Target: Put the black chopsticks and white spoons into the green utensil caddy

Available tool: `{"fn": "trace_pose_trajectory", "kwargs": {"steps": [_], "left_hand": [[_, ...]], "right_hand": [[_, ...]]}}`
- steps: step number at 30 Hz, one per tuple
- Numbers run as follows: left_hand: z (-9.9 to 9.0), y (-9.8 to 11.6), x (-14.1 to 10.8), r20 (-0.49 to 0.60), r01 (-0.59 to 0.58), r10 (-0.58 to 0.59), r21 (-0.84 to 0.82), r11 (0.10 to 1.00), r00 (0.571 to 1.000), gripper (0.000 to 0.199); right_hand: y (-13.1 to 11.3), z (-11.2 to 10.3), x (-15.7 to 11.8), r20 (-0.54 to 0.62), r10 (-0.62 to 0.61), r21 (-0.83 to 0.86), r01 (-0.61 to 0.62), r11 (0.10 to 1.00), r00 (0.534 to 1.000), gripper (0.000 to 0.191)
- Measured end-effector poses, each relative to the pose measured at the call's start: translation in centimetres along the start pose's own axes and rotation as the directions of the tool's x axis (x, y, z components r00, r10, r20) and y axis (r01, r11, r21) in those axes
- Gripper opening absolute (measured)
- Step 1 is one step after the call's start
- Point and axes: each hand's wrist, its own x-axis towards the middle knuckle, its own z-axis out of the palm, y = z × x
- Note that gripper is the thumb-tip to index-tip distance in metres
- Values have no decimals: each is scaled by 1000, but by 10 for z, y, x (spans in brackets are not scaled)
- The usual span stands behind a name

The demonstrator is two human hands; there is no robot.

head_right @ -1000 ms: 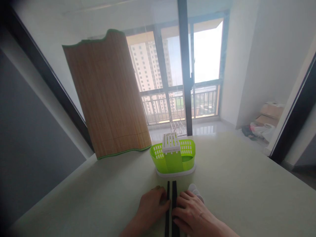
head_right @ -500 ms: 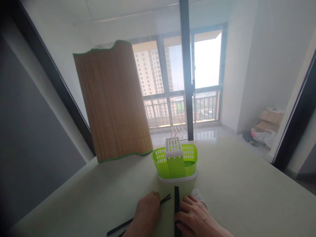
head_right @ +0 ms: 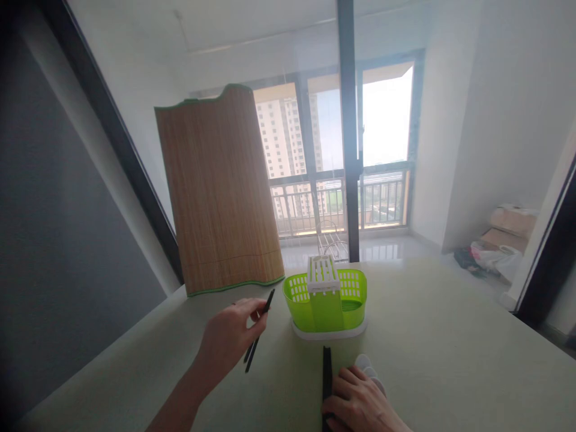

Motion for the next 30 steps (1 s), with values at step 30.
{"fn": "trace_pose_trajectory", "kwargs": {"steps": [30], "left_hand": [[90, 20, 156, 36, 32, -22, -327, 945, 999, 20]], "right_hand": [[15, 28, 4, -361, -268, -174, 217, 960, 893, 40]]}}
